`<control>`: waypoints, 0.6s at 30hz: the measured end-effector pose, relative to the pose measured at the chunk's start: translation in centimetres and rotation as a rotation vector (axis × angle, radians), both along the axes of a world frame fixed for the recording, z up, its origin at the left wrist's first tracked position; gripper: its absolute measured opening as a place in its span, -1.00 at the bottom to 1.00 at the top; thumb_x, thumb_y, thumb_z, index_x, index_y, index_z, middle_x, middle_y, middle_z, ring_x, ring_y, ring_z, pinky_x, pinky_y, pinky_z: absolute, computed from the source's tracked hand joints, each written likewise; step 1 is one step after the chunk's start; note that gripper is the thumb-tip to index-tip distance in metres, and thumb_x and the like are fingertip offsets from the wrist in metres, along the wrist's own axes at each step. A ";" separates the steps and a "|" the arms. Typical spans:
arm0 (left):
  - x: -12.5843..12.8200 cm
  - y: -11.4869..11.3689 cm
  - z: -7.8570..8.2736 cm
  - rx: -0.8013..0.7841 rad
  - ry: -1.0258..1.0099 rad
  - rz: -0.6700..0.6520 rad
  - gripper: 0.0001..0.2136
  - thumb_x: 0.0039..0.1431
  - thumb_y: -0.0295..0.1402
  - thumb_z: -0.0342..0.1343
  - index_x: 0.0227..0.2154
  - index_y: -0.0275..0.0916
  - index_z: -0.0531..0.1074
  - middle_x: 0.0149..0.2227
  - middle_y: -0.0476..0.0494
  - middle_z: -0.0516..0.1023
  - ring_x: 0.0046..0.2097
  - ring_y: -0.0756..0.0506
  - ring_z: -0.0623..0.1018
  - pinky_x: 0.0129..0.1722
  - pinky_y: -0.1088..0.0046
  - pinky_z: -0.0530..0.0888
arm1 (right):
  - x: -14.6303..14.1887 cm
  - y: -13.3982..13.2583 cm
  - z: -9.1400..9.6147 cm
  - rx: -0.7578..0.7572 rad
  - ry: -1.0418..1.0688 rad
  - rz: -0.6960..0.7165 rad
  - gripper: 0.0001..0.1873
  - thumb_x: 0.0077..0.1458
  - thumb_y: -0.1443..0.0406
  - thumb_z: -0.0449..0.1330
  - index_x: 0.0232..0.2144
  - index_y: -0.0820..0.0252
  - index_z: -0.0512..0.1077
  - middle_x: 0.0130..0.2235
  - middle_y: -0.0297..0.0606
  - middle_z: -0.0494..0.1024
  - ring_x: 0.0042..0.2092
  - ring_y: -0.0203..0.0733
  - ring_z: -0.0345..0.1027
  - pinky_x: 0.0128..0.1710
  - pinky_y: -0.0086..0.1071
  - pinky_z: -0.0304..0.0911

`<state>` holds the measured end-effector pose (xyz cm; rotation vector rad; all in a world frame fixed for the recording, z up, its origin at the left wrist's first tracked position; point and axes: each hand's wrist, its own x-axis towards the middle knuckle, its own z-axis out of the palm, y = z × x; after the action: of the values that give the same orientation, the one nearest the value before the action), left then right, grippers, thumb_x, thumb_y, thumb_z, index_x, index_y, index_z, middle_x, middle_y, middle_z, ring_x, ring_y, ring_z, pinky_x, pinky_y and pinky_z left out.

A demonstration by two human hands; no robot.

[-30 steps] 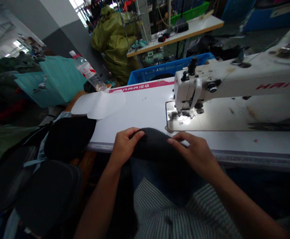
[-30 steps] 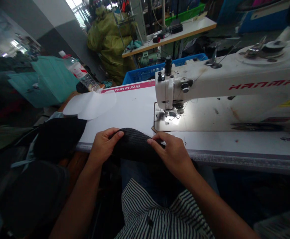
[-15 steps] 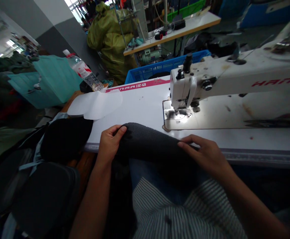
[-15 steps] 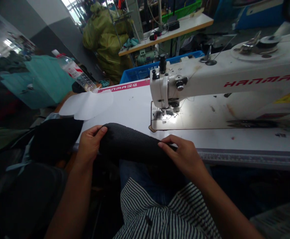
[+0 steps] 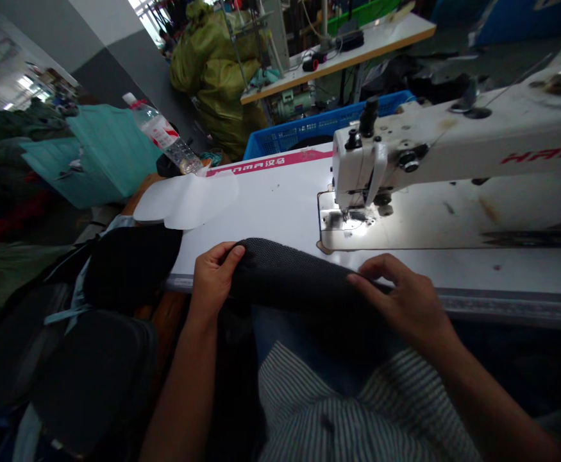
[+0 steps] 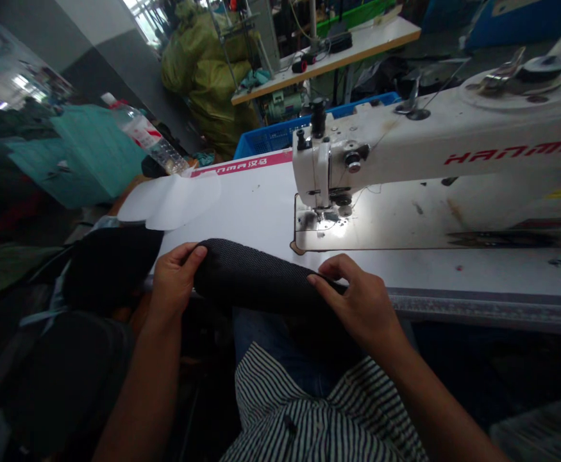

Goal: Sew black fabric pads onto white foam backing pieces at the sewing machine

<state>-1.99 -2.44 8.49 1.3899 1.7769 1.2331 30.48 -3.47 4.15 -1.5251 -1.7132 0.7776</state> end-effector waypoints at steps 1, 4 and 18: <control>0.0 -0.1 0.1 0.005 0.007 -0.002 -0.75 0.17 -0.14 0.31 -0.31 -0.24 0.66 -0.37 -0.05 0.68 -0.33 -0.07 0.61 -0.32 0.51 0.53 | 0.0 -0.1 -0.1 0.010 0.006 0.000 -0.66 0.17 -0.03 0.27 -0.25 0.08 0.52 -0.33 -0.29 0.63 -0.42 -0.19 0.48 -0.39 -0.35 0.32; 0.1 -0.3 0.4 0.016 0.026 -0.004 -0.76 0.19 -0.14 0.29 -0.31 -0.24 0.66 -0.37 -0.04 0.68 -0.33 -0.07 0.61 -0.32 0.50 0.53 | 0.3 -0.5 -0.6 0.019 -0.005 0.038 -0.56 0.20 -0.09 0.23 -0.06 0.06 0.52 -0.28 -0.29 0.65 -0.59 -0.29 0.34 -0.51 -0.35 0.29; 5.2 4.9 5.0 0.177 0.689 -0.233 -0.80 0.35 -0.20 0.18 -0.20 -0.14 0.66 -0.20 -0.10 0.68 -0.16 -0.14 0.62 -0.07 0.37 0.47 | -2.1 -4.0 -2.9 -0.188 0.168 0.286 -0.53 0.33 0.13 0.09 0.22 0.08 0.38 -0.26 -0.26 0.66 -0.31 -0.16 0.58 -0.27 -0.32 0.49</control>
<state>3.21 2.44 13.50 2.2512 1.8720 0.8525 28.41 -7.52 1.24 -1.3045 -1.7924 1.2087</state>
